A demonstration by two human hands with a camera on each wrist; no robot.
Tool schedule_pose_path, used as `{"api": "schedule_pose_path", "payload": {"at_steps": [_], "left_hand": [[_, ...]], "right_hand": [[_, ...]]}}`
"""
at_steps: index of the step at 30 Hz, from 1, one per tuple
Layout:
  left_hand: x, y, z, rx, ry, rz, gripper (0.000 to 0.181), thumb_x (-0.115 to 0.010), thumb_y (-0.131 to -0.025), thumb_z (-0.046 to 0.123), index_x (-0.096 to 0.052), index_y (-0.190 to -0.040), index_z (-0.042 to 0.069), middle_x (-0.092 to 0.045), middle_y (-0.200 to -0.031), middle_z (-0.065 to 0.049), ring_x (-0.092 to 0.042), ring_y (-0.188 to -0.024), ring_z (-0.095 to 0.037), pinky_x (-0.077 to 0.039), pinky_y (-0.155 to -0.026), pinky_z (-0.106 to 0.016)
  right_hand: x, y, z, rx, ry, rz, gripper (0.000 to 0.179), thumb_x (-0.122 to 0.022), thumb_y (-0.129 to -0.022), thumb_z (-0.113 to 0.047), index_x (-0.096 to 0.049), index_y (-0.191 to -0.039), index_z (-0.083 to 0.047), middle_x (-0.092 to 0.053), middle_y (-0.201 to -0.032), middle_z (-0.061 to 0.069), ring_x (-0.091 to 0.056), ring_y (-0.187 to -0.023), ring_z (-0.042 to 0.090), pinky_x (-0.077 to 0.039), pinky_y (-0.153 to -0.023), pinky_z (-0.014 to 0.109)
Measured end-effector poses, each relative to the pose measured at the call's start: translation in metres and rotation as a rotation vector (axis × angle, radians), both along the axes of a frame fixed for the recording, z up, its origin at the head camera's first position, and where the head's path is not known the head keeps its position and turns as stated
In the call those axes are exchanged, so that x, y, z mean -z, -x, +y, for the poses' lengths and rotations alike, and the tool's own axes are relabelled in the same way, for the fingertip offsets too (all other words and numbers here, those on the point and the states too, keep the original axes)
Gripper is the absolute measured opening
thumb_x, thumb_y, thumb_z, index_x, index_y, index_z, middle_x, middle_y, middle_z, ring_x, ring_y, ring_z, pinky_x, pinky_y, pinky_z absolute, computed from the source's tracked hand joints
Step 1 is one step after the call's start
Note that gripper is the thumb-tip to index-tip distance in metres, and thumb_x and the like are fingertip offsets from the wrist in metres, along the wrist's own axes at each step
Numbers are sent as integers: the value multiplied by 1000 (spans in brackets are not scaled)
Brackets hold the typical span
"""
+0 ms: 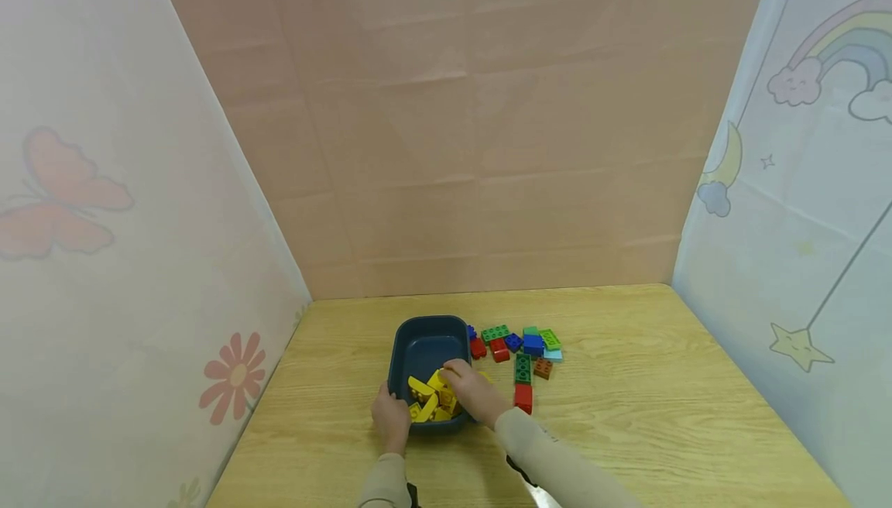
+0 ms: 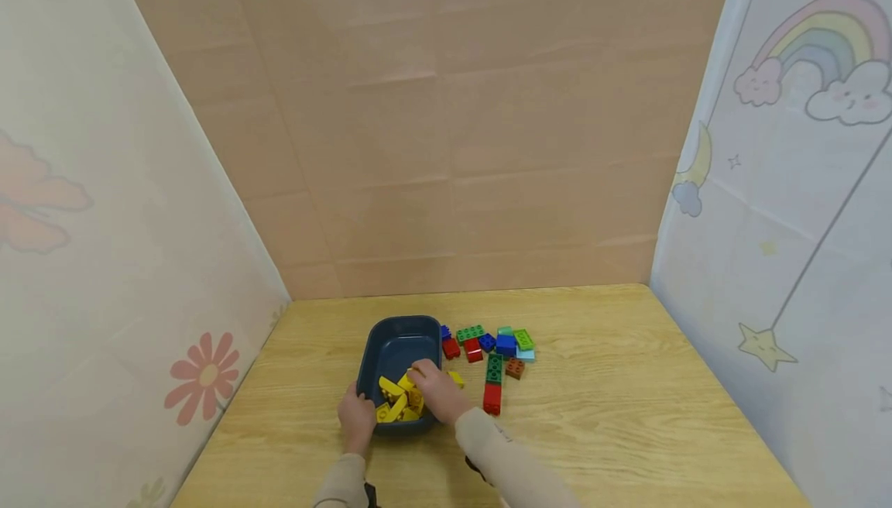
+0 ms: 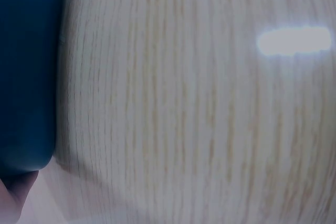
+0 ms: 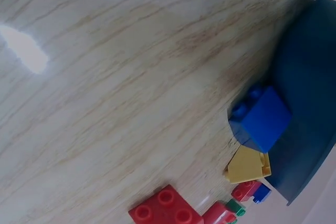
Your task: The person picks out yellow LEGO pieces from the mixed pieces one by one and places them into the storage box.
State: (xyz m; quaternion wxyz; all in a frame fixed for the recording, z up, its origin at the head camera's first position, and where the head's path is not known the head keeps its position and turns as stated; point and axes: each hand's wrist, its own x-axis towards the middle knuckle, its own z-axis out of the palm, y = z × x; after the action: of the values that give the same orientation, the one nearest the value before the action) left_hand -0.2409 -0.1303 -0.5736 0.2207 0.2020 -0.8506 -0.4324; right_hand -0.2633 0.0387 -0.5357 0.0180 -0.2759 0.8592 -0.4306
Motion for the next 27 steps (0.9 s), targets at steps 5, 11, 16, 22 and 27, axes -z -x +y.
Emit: {"api": "schedule_pose_path", "payload": {"at_steps": [5, 11, 16, 22, 27], "left_hand": [[0, 0, 0, -9, -1, -13, 33, -51, -74, -12, -57, -107, -10, -61, -94, -27, -59, -86, -40, -47, -69, -50], [0, 1, 0, -10, -2, -11, 33, -51, -74, -11, -57, -107, -9, -61, -93, -26, -58, -85, -40, -47, -68, -50], [1, 1, 0, -8, 5, -6, 36, -51, -73, -12, -55, -108, -11, -61, -93, -27, -58, -85, -41, -47, -69, -49], [2, 1, 0, -3, -3, -40, 36, -50, -74, -11, -55, -110, -9, -61, -96, -26, -58, -88, -40, -47, -69, -50], [2, 2, 0, -11, -13, -56, 36, -50, -76, -10, -55, -111, -8, -60, -98, -25, -57, -90, -40, -46, -71, -50]], "right_hand": [[1, -2, -4, -15, -21, -24, 37, -32, -97, -30, -51, -118, -6, -47, -116, -2, -48, -104, 16, -42, -87, 37], [6, -5, -6, -97, -69, 113, 30, -32, -97, -19, -50, -116, -5, -47, -119, 7, -47, -105, 17, -43, -86, 33], [11, -8, -6, -184, -185, 465, 20, -43, -88, 2, -53, -105, 3, -48, -116, 16, -47, -108, 28, -42, -89, 35], [18, -7, -8, -166, -382, 760, 11, -60, -78, 5, -61, -84, -4, -53, -103, 12, -52, -97, 20, -45, -82, 27], [22, -4, -9, -157, -395, 815, 12, -65, -75, 3, -62, -82, -5, -53, -99, 10, -52, -93, 18, -46, -79, 25]]}}
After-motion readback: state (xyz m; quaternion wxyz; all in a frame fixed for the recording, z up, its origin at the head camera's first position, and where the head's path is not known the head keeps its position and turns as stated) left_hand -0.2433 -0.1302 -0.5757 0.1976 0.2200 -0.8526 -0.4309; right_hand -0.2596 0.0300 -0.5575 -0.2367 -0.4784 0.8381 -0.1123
